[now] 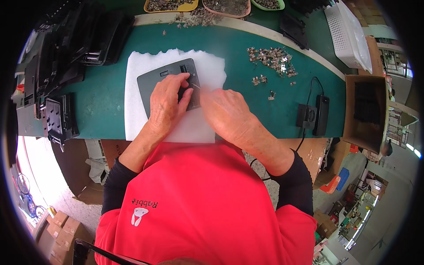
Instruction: The person assembles a black electronic device by inserting small metal components into slots on its surface using a screwdriver. They repeatedly pick up components from a pile on the table, position them on the device, and secure them with the tool. The person works on multiple units sequentially, moving finished items aside and bringing new ones into the workspace.
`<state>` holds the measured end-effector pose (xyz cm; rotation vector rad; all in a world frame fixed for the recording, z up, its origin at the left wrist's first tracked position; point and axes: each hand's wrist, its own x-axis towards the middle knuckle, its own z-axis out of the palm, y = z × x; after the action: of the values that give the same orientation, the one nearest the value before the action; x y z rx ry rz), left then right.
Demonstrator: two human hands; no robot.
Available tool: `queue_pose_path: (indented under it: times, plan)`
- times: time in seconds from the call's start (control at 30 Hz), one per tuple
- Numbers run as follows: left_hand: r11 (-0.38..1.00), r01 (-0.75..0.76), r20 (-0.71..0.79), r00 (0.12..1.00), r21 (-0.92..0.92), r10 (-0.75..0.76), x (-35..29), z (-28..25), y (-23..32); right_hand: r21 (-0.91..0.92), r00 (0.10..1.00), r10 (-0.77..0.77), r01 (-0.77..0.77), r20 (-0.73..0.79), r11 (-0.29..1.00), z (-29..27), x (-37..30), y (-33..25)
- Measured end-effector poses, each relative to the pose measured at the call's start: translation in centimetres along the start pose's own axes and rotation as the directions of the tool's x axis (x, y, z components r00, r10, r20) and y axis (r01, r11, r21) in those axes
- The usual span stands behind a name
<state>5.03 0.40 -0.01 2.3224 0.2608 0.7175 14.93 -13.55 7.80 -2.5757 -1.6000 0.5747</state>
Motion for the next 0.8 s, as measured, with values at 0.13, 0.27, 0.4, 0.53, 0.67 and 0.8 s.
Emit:
queue_pose_path:
  times: [0.13, 0.27, 0.4, 0.53, 0.67, 0.8]
  plan:
    - [1.0, 0.004, 0.009, 1.0, -0.031, -0.004, 0.0, 0.1, -0.2, -0.001, 0.999, -0.004, 0.004, 0.035, 1.0, -1.3, 0.5, -1.0]
    - [0.997, 0.07, 0.027, 0.997, -0.043, -0.069, -0.2, 0.0, 0.0, -0.046, 0.999, 0.001, 0.001, 0.052, 0.999, -2.2, 1.4, -1.7]
    - [0.996, 0.072, 0.049, 0.996, -0.056, -0.07, -0.2, 0.0, 0.0, -0.087, 0.995, -0.035, 0.043, 0.094, 0.995, -2.8, 2.4, -2.3]
    - [0.997, 0.068, 0.02, 0.998, -0.037, -0.068, -0.1, 0.1, 0.2, -0.117, 0.978, -0.061, 0.086, 0.199, 0.989, -4.1, 4.0, -2.5]
    - [0.994, -0.015, 0.046, 0.999, -0.105, 0.02, 0.3, 0.1, -0.1, -0.17, 0.965, 0.002, 0.044, 0.262, 0.985, -5.3, 4.6, -3.3]
    - [0.993, 0.039, 0.151, 0.988, -0.111, -0.022, 2.3, -2.8, -0.5, -0.224, 0.952, 0.035, 0.035, 0.304, 0.974, -4.6, 5.2, -3.2]
